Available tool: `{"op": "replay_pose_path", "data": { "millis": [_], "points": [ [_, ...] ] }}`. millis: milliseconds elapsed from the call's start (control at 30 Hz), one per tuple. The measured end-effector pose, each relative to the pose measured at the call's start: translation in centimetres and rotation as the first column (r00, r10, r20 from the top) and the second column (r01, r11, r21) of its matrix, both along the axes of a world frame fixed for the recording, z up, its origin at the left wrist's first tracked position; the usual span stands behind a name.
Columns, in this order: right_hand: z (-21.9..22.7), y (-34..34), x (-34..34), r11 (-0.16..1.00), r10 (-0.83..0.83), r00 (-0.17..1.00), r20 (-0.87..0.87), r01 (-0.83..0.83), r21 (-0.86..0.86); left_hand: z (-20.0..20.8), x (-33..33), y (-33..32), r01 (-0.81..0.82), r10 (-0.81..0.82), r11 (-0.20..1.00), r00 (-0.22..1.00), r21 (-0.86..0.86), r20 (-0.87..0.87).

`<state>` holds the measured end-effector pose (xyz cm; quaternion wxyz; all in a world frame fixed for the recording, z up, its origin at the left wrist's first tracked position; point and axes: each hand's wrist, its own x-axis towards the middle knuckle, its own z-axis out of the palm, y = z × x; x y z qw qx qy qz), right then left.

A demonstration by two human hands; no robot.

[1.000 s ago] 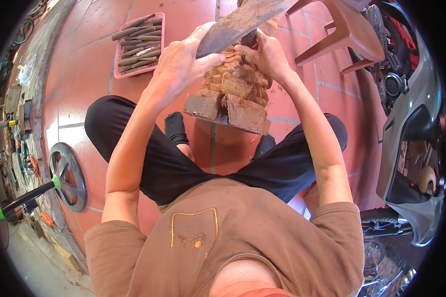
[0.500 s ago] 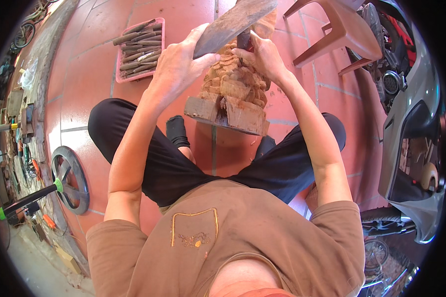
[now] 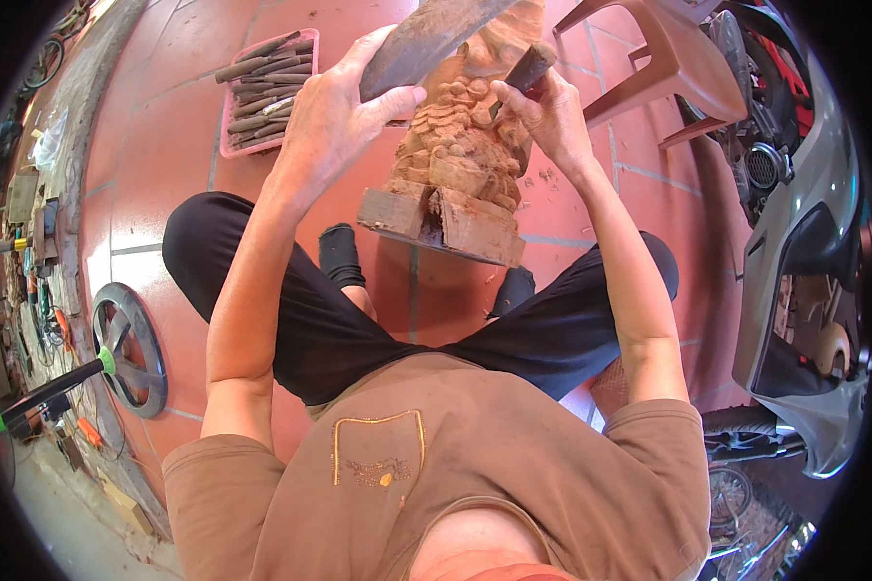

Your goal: The person carves a wooden sculpture using a chisel and mallet. They repeatedly strike the chisel to shape the wood, focusing on detailed areas of the figure.

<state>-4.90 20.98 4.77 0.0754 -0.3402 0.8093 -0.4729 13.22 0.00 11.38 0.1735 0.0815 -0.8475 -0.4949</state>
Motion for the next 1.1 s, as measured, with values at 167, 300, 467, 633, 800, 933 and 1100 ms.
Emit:
{"op": "replay_pose_path", "data": {
  "millis": [167,300,467,633,800,933,1100],
  "points": [
    [-0.6,-1.5,0.3,1.0,0.022,1.0,-0.013,-0.022,0.015,0.6,-0.1,0.8,-0.006,0.006,1.0,1.0,-0.002,0.015],
    [0.0,-2.6,0.3,0.987,0.007,0.996,-0.087,0.007,0.158,0.9,0.1,1.1,-0.013,0.013,1.0,1.0,-0.008,-0.018],
    [-1.6,-3.7,-0.6,0.992,0.023,0.978,-0.206,0.003,0.126,1.0,0.0,1.4,-0.01,0.013,0.999,0.998,0.042,-0.067],
    [-0.4,-4.7,-0.3,0.96,0.04,0.988,-0.147,0.002,0.28,0.7,-0.4,1.6,-0.045,0.042,0.999,0.986,-0.014,-0.16],
    [-1.5,-5.0,-1.0,0.965,0.054,0.965,-0.258,0.017,0.263,0.2,-0.8,0.8,-0.049,0.133,0.948,0.958,-0.315,0.252],
    [-2.4,-4.8,-1.6,0.973,0.048,0.963,-0.265,0.015,0.231,0.1,-0.7,0.6,-0.022,0.078,0.963,0.976,-0.267,0.203],
    [-1.9,-4.9,-1.1,0.971,0.079,0.962,-0.263,-0.015,0.237,-0.4,-0.5,0.7,-0.021,0.018,0.998,0.999,-0.061,-0.038]
  ]
}}
